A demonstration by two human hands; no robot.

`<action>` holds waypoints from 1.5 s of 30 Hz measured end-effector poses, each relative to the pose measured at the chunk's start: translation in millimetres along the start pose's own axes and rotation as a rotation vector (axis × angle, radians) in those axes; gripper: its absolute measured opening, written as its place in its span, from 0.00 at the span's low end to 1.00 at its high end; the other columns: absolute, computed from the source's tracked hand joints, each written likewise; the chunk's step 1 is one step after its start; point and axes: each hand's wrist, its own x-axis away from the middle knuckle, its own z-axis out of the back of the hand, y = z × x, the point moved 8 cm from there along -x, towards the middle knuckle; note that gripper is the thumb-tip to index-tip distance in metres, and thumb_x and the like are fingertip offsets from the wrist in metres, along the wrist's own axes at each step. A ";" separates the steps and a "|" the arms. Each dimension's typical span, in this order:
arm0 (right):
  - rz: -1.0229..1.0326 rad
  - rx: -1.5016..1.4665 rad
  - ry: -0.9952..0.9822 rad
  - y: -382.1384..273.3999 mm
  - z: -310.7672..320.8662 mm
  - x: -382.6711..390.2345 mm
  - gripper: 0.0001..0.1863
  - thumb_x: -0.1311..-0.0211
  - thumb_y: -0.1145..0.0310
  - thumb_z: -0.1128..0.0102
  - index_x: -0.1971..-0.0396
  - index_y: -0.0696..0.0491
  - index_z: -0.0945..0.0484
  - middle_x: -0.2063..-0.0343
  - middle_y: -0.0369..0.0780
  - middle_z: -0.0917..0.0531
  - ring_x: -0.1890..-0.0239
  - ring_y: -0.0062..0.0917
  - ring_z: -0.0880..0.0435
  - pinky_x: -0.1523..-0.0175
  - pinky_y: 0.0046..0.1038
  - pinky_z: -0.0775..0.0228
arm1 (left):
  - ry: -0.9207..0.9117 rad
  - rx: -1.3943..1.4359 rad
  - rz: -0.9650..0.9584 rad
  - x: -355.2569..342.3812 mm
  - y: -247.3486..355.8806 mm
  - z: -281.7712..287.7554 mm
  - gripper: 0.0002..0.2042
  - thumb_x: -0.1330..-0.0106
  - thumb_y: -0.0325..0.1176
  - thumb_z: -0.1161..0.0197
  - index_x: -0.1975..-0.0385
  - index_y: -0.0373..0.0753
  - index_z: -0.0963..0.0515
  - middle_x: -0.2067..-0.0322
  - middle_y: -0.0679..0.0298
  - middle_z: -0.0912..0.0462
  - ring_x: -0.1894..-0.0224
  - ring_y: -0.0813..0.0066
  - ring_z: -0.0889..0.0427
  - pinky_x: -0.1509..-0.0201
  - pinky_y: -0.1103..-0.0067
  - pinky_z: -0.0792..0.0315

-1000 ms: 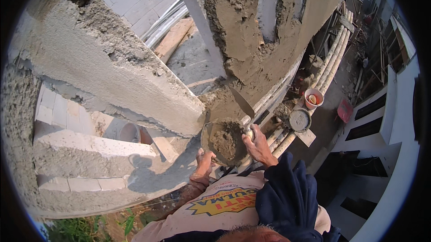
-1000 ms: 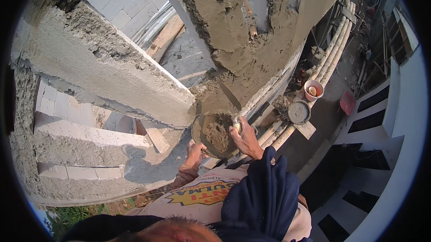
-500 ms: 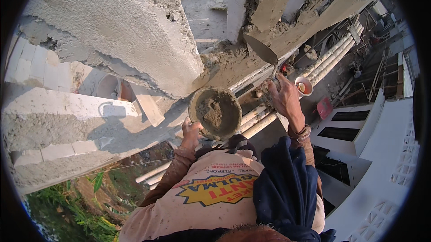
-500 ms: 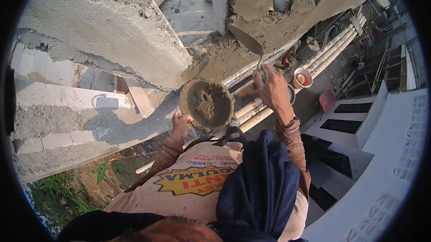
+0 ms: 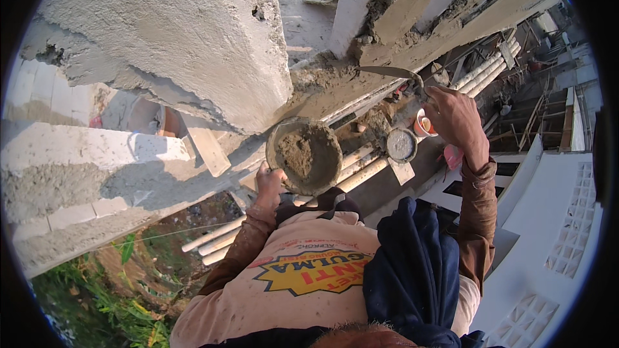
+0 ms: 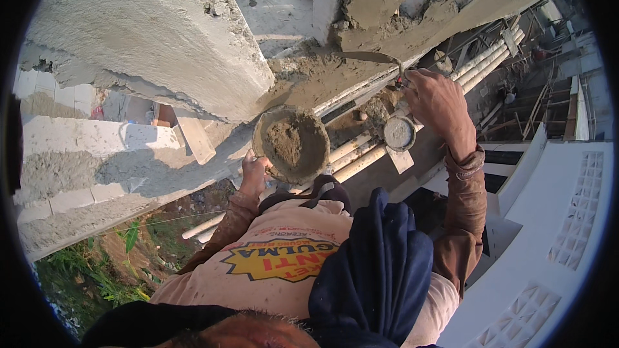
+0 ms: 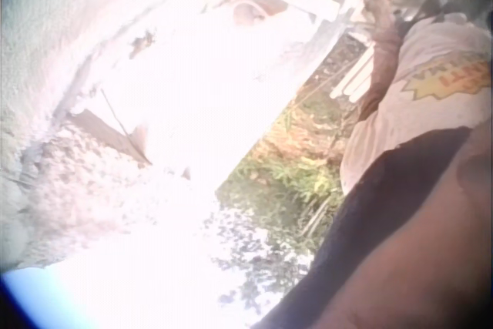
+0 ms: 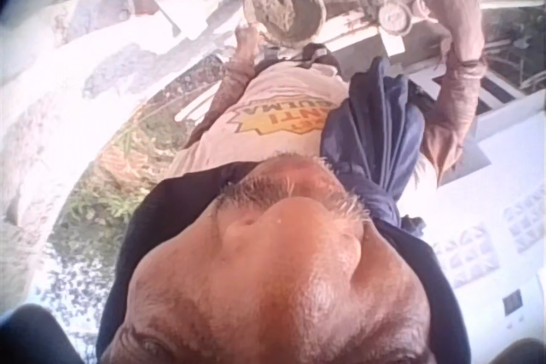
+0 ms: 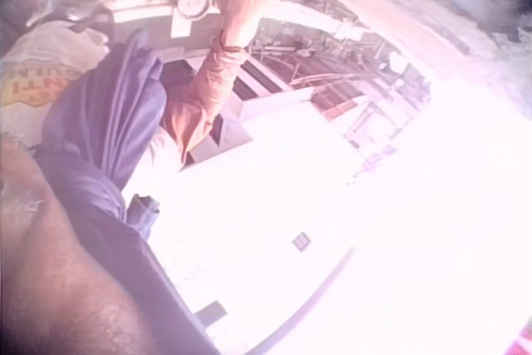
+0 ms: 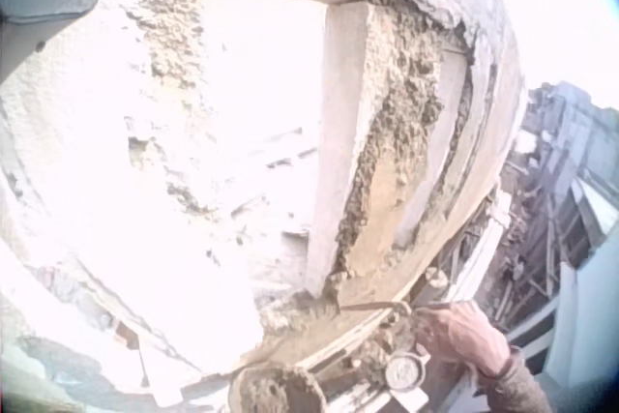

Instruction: The person applies wet plaster to the vertical gaps of a wall using a trowel and then smooths the surface with a long wooden board.

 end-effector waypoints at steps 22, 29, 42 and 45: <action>-0.299 -0.406 -0.292 -101.4 -303.7 109.7 0.21 0.29 0.55 0.47 0.52 0.60 0.26 0.74 0.56 0.18 0.66 0.54 0.16 0.59 0.50 0.24 | -0.161 -0.441 -0.450 -7.1 41.5 -41.3 0.29 0.47 0.21 0.39 0.42 0.19 0.33 0.49 0.49 0.19 0.50 0.67 0.19 0.47 0.76 0.25; -0.375 -1.309 -0.358 -175.4 -295.9 138.4 0.22 0.26 0.51 0.47 0.61 0.59 0.24 0.78 0.43 0.19 0.81 0.33 0.23 0.71 0.38 0.32 | -0.211 -0.574 -0.497 13.8 62.4 -67.4 0.30 0.47 0.19 0.40 0.41 0.18 0.34 0.49 0.49 0.19 0.52 0.69 0.17 0.46 0.77 0.24; -0.105 -2.253 0.138 -62.4 -45.8 90.0 0.22 0.35 0.72 0.52 0.42 0.62 0.31 0.75 0.38 0.26 0.85 0.19 0.29 0.81 0.23 0.33 | -0.199 0.008 0.028 -17.1 54.1 -65.1 0.17 0.47 0.25 0.40 0.56 0.42 0.29 0.65 0.57 0.20 0.71 0.57 0.16 0.72 0.59 0.16; 0.120 -2.114 0.771 -33.2 60.1 77.8 0.28 0.34 0.71 0.46 0.36 0.64 0.36 0.73 0.38 0.23 0.83 0.18 0.26 0.78 0.22 0.30 | -0.167 -0.005 0.008 -19.2 53.4 -49.9 0.14 0.46 0.26 0.39 0.59 0.41 0.30 0.68 0.58 0.22 0.73 0.61 0.18 0.72 0.61 0.16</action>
